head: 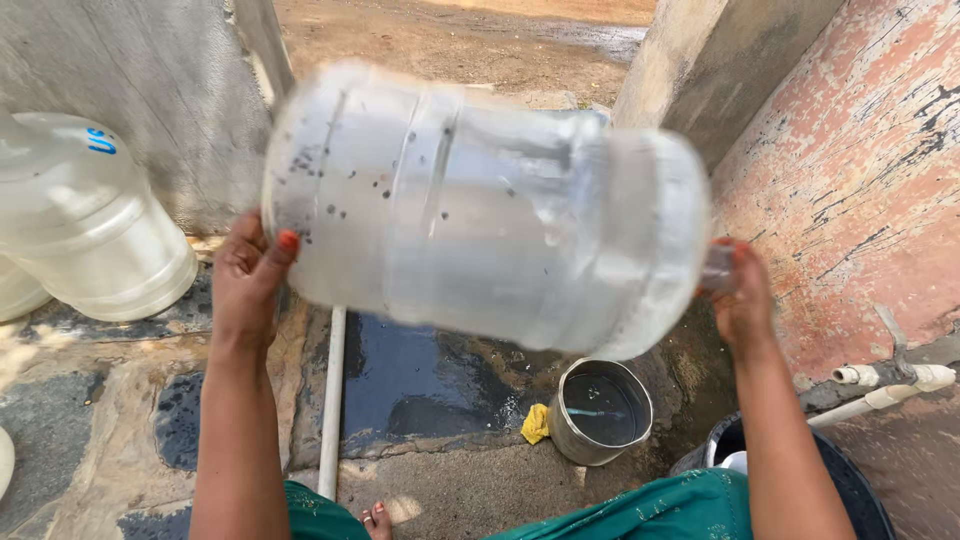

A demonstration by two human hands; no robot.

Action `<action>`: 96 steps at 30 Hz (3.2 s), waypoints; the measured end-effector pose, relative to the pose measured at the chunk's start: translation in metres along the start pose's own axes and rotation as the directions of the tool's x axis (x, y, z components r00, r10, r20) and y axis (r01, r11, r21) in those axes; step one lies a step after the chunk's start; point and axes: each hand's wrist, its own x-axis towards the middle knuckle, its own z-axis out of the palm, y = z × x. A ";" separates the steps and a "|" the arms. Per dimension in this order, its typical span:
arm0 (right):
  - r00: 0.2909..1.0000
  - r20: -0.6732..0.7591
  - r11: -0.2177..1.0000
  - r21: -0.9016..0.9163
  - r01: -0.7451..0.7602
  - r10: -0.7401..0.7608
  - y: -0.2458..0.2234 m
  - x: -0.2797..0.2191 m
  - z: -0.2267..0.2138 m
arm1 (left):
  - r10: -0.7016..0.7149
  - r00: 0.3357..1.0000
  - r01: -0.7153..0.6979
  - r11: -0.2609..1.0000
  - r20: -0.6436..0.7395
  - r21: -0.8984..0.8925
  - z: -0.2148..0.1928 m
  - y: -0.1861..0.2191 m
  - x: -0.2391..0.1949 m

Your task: The person cleans large plastic water jugs by scrubbing the exterior with a sponge, rinsing the interior with water, and shaking the jugs to clean all surfaces.

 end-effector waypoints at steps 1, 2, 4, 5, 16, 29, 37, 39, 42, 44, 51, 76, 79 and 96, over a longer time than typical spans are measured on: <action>0.989 0.006 0.977 0.156 0.142 -0.145 -0.013 -0.003 -0.002 | 0.115 0.993 -0.111 0.984 0.016 -0.139 0.003 0.019 0.002; 0.976 0.040 0.937 0.290 0.195 -0.215 -0.024 -0.001 -0.005 | 0.135 0.991 -0.135 0.984 -0.012 -0.112 0.007 0.038 0.004; 0.962 0.023 0.884 0.401 0.241 -0.273 -0.033 0.004 -0.006 | 0.180 0.981 -0.184 0.981 -0.071 -0.059 0.027 0.068 0.002; 0.966 -0.017 0.891 0.383 0.244 -0.258 -0.033 0.008 -0.005 | 0.282 0.957 -0.282 0.959 -0.070 0.013 0.038 0.078 -0.001; 0.718 0.011 0.658 -0.410 -0.632 0.696 0.091 0.008 -0.034 | -0.320 0.925 0.379 0.711 -0.207 0.593 0.033 -0.066 0.002; 0.994 0.108 0.998 -0.054 -0.025 0.031 -0.008 0.004 0.024 | 0.158 0.972 -0.180 0.977 -0.175 -0.114 -0.009 -0.016 0.004; 0.999 -0.042 0.909 0.416 0.026 -0.009 -0.053 -0.005 0.062 | 0.621 0.736 -0.608 0.781 -0.269 0.140 0.034 0.038 -0.029; 0.994 -0.099 0.956 0.294 -0.011 0.041 -0.042 0.000 0.057 | 0.624 0.745 -0.609 0.781 -0.235 0.141 0.036 0.036 -0.026; 0.972 -0.139 0.982 0.025 -0.190 0.191 -0.025 0.003 0.039 | 0.464 0.863 -0.438 0.884 -0.199 0.161 0.034 0.002 -0.012; 0.926 -0.127 0.907 -0.196 -0.374 0.354 -0.006 0.007 0.027 | 0.222 0.948 -0.173 0.961 -0.230 0.216 0.029 -0.035 -0.006; 0.614 -0.031 0.486 -0.582 -0.652 0.788 0.122 -0.007 -0.029 | -0.688 0.697 0.499 0.263 -0.202 0.826 0.016 -0.158 0.004; 0.848 -0.159 0.821 -0.215 -0.529 0.505 0.051 0.006 -0.020 | -0.351 0.912 0.407 0.839 -0.214 0.362 0.053 -0.076 0.004; 0.583 -0.152 0.425 -0.544 -0.723 0.798 0.099 -0.009 -0.025 | -0.576 0.798 0.515 0.495 -0.179 0.700 0.037 -0.133 0.013; 0.986 -0.156 0.875 0.467 0.124 -0.056 -0.036 -0.005 0.004 | 0.561 0.785 -0.532 0.828 -0.262 0.176 0.064 0.027 -0.030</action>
